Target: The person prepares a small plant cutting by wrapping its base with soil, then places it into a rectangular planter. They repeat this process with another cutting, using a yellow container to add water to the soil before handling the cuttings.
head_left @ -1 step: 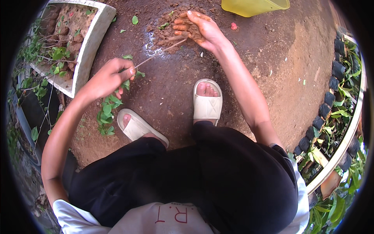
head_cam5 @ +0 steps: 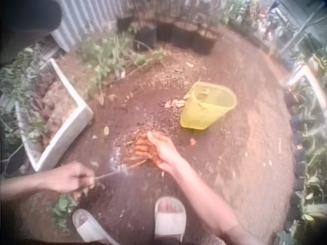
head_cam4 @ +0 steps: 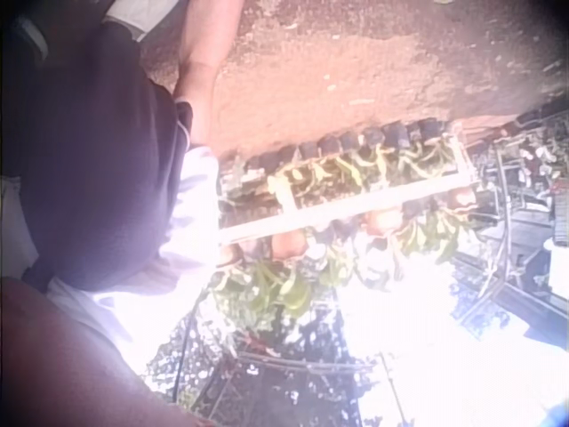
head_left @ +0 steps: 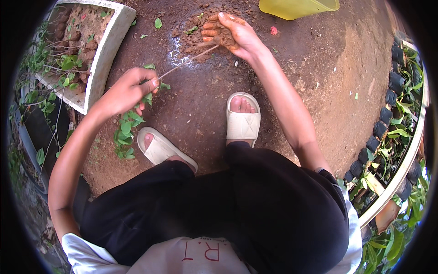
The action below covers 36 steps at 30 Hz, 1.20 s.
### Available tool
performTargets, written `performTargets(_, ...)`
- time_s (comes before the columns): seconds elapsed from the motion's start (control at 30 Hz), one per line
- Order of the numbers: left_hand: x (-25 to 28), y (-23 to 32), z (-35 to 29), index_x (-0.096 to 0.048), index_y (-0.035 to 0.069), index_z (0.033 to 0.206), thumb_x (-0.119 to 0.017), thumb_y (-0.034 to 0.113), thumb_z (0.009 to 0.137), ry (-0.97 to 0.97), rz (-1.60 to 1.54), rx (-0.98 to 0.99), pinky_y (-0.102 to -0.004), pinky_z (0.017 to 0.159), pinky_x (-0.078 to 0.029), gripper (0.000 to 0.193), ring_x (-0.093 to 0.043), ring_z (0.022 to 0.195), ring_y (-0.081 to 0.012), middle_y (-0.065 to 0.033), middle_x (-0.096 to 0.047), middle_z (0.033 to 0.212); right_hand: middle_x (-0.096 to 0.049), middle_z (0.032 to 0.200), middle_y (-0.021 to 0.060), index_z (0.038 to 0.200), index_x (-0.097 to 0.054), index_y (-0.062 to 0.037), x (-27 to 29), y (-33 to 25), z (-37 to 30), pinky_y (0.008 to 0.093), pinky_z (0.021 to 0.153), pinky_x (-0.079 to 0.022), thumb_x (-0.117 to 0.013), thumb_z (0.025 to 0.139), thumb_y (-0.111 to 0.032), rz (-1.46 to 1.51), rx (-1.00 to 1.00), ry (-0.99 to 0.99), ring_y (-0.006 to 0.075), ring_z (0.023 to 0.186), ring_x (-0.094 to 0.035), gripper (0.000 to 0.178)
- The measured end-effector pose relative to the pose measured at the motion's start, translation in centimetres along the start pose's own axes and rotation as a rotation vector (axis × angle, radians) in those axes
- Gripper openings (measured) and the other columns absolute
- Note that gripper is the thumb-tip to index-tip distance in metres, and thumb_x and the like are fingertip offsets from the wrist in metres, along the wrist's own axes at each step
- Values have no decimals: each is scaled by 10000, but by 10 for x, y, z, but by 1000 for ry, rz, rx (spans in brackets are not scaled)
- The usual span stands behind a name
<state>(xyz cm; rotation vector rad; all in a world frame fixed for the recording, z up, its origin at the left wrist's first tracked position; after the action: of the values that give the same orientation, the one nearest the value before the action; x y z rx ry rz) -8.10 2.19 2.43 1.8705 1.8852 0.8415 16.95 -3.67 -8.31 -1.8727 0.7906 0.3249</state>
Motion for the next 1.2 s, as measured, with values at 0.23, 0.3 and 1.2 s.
performTargets(0.23,1,4,12,-567,-34,855,-488,223,1038,10,-24,-76,-296,481,-502,326,-590,549,-147,-81,-538,784,-683,1059,231,1175,-562,32,-19,7,2,400,693,-646,-431,1049,-446,-36,-124,-32,317,840,-728,512)
performTargets(0.3,-1,6,12,-572,-40,853,-489,211,1036,34,-10,-78,-303,491,-500,322,-597,559,-154,-94,-546,814,-697,1009,219,1155,-581,34,-20,10,-1,373,617,-642,-446,1042,-456,-104,-130,2,303,763,-730,521)
performTargets(1.2,1,9,11,-593,-24,836,-486,193,1018,77,71,-48,-299,496,-503,303,-564,565,-138,-60,-565,757,-713,979,145,1171,-588,-65,-21,22,-9,342,600,-529,-403,1045,-461,143,-72,3,207,677,-666,455)
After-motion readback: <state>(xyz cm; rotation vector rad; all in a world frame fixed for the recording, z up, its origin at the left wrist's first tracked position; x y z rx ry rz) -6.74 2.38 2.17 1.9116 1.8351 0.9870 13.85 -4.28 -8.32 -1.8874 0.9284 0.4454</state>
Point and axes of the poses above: each hand's wrist, its own z-axis towards the middle knuckle, its own x-axis out of the back of the hand, y = z × x, the point moved 6 cm from there along z, towards the middle knuckle
